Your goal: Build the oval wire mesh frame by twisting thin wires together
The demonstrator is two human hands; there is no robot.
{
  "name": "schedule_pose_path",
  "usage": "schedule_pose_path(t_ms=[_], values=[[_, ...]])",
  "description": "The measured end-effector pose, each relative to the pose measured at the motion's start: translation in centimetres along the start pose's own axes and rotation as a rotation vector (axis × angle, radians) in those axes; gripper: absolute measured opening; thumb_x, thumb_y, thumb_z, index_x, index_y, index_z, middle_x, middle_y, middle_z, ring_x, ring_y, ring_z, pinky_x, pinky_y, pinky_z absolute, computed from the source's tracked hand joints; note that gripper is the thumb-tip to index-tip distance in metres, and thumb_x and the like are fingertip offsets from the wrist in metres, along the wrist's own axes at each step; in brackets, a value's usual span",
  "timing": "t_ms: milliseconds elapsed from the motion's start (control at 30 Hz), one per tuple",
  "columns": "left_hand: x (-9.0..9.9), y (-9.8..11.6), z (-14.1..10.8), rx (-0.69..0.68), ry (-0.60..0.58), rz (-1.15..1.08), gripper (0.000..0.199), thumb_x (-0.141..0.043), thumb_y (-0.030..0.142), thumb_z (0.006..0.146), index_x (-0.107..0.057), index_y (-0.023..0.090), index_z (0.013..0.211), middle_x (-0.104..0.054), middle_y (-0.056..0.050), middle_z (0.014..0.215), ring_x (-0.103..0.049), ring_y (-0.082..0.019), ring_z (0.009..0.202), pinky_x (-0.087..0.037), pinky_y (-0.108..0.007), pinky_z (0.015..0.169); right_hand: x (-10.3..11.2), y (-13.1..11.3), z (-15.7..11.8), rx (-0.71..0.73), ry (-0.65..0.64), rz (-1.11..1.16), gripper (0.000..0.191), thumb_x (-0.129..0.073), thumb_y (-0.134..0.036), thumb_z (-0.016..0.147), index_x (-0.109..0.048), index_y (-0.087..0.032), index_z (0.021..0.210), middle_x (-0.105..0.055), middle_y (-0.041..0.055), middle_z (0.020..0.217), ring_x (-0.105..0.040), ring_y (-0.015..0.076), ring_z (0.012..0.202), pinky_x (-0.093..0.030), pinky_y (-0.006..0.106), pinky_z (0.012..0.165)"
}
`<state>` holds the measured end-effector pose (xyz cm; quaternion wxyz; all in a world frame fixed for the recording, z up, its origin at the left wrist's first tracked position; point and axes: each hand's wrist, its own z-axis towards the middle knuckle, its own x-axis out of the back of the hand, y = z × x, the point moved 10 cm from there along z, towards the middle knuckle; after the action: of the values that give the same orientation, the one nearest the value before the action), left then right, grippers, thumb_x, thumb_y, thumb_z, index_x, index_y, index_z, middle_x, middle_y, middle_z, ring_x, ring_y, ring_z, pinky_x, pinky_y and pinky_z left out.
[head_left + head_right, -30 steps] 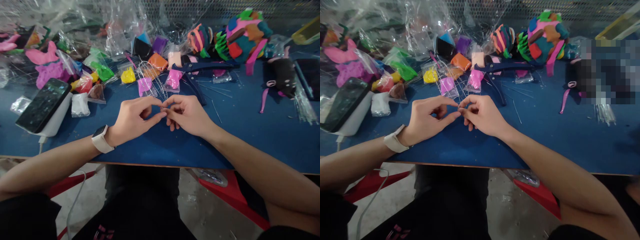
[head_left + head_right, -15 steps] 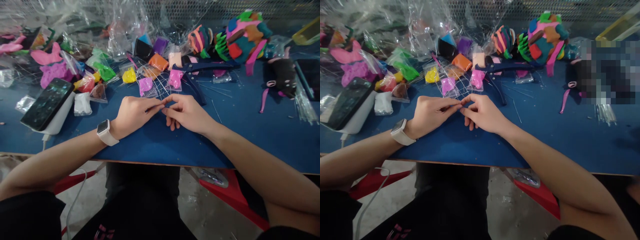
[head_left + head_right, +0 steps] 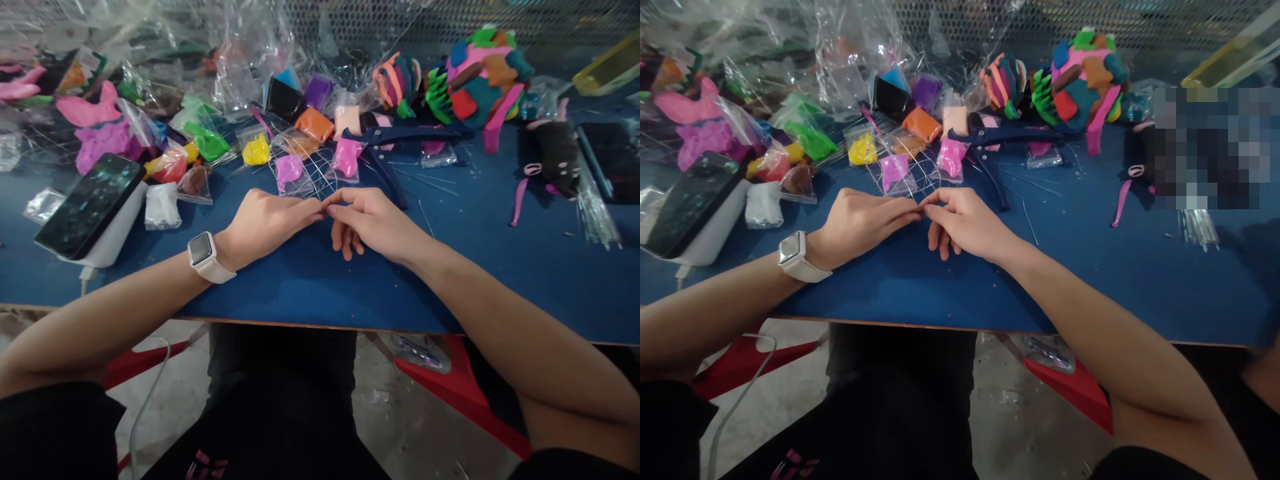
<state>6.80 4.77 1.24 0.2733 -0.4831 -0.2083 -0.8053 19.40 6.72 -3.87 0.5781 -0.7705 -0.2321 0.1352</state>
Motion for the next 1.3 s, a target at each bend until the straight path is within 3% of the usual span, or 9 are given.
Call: schedule_pose_path(t_ms=[167,333,733,833,967,1067,1167,1300], values=[[-0.4,0.4,0.0,-0.048,-0.044,0.057,0.034,-0.048,0.035,0.12,-0.075,0.023,0.103,-0.075,0.001,0.072,-0.06,-0.012,0.055,-0.028,-0.029,0.053,0.5,-0.2,0.0,0.029,0.068,-0.022,0.041,-0.086,-0.056,0.099,-0.069,-0.019,0.098,-0.072,0.0006,0.055,-0.063,0.0133,0.038,-0.034,0.021,0.03],[-0.6,1.2,-0.1,-0.097,-0.082,0.077,0.028,-0.051,0.027,0.117,-0.074,0.023,0.101,-0.072,0.002,0.071,-0.061,-0.012,0.056,-0.029,-0.03,0.052,0.6,0.0,0.0,0.004,0.049,-0.084,0.033,-0.084,-0.047,0.102,-0.07,-0.018,0.092,-0.069,-0.0005,0.051,-0.058,0.0117,0.033,-0.028,0.022,0.029],[-0.2,1.7,-0.1,-0.116,-0.045,0.067,0.028,-0.051,0.022,0.115,-0.073,0.023,0.097,-0.069,0.002,0.07,-0.06,-0.012,0.058,-0.031,-0.029,0.055,1.5,-1.7,-0.3,0.128,0.091,-0.345,0.024,-0.077,-0.035,0.105,-0.071,-0.02,0.087,-0.065,-0.0033,0.051,-0.053,0.0097,0.035,-0.038,0.026,0.04],[-0.1,1.4,-0.1,-0.103,-0.03,0.065,0.025,-0.053,0.022,0.114,-0.074,0.024,0.1,-0.067,0.003,0.069,-0.058,-0.012,0.056,-0.03,-0.03,0.055,1.5,-2.4,-0.8,0.186,0.104,-0.381,0.014,-0.077,-0.029,0.101,-0.075,-0.019,0.092,-0.066,-0.0023,0.056,-0.054,0.0114,0.043,-0.042,0.029,0.048],[0.0,1.5,-0.1,-0.144,-0.001,0.11,0.027,-0.053,0.019,0.113,-0.073,0.023,0.095,-0.067,0.003,0.068,-0.053,-0.013,0.055,-0.027,-0.031,0.056,1.8,-4.7,-2.0,0.404,0.227,-0.425,0.008,-0.08,-0.028,0.095,-0.079,-0.023,0.102,-0.072,0.0016,0.08,-0.062,0.0173,0.067,-0.049,0.034,0.062],[0.3,1.3,0.1,-0.125,0.015,0.067,0.028,-0.055,0.018,0.112,-0.072,0.023,0.09,-0.065,0.002,0.067,-0.051,-0.014,0.056,-0.027,-0.031,0.057,1.4,-5.6,-2.2,0.537,0.242,-0.502,0.009,-0.08,-0.032,0.097,-0.077,-0.025,0.091,-0.076,0.0058,0.1,-0.068,0.0236,0.088,-0.056,0.039,0.077],[0.8,1.0,0.2,-0.093,0.033,0.056,0.029,-0.054,0.02,0.113,-0.073,0.023,0.092,-0.065,0.002,0.069,-0.054,-0.014,0.059,-0.032,-0.031,0.06,0.9,-5.9,-2.2,0.639,0.218,-0.566,0.01,-0.078,-0.03,0.098,-0.075,-0.026,0.089,-0.078,0.0064,0.106,-0.07,0.0276,0.103,-0.056,0.047,0.098],[1.6,1.6,0.2,-0.129,0.08,0.128,0.033,-0.047,0.022,0.116,-0.073,0.023,0.095,-0.062,0.002,0.066,-0.056,-0.014,0.059,-0.035,-0.032,0.059,0.8,-5.6,-1.8,0.664,0.192,-0.591,0.006,-0.078,-0.031,0.099,-0.077,-0.026,0.101,-0.081,0.0056,0.104,-0.071,0.0267,0.103,-0.056,0.043,0.094]])
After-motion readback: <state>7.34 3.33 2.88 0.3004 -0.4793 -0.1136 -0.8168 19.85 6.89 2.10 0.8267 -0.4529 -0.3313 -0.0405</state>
